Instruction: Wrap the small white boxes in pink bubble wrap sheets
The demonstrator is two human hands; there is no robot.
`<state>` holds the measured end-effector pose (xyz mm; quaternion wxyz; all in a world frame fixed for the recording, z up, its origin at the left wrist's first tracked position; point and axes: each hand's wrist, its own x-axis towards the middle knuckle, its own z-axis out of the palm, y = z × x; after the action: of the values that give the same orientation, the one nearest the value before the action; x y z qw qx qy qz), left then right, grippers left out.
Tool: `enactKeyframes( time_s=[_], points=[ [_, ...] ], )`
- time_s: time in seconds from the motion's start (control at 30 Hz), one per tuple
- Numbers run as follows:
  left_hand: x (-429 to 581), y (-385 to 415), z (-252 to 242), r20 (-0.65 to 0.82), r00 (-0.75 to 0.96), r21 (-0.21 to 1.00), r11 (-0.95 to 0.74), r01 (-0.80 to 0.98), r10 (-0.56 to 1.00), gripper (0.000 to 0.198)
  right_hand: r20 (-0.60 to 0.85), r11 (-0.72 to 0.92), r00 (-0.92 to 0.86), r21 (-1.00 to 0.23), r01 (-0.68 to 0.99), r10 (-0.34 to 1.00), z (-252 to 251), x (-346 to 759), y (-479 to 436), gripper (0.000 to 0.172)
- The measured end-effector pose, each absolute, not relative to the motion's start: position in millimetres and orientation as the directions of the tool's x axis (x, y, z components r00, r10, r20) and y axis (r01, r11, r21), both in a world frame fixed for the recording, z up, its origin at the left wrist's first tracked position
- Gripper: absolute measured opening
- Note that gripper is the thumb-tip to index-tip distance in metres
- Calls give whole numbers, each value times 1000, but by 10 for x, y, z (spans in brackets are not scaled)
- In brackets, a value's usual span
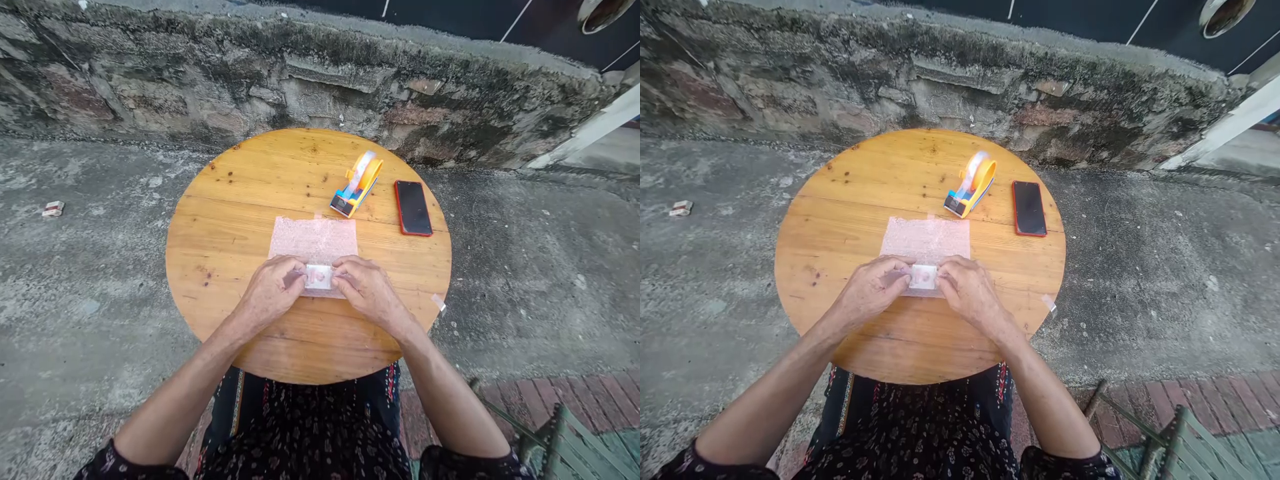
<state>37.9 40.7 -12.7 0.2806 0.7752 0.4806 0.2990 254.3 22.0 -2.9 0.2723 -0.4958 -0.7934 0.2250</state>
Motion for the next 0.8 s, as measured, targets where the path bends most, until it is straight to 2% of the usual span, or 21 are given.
enactKeyframes(
  time_s=[0.27,0.57,0.8],
  points=[
    [393,474,-160,44,330,857,-205,472,943,12,109,282,-278,-636,718,954,-88,2545,247,9],
    [445,449,-138,32,265,868,-158,471,964,13,99,208,-189,-637,742,977,-73,2520,234,14],
    [442,439,-150,18,224,888,-118,445,974,15,87,197,-184,-638,745,979,-87,2487,281,17]
  ],
)
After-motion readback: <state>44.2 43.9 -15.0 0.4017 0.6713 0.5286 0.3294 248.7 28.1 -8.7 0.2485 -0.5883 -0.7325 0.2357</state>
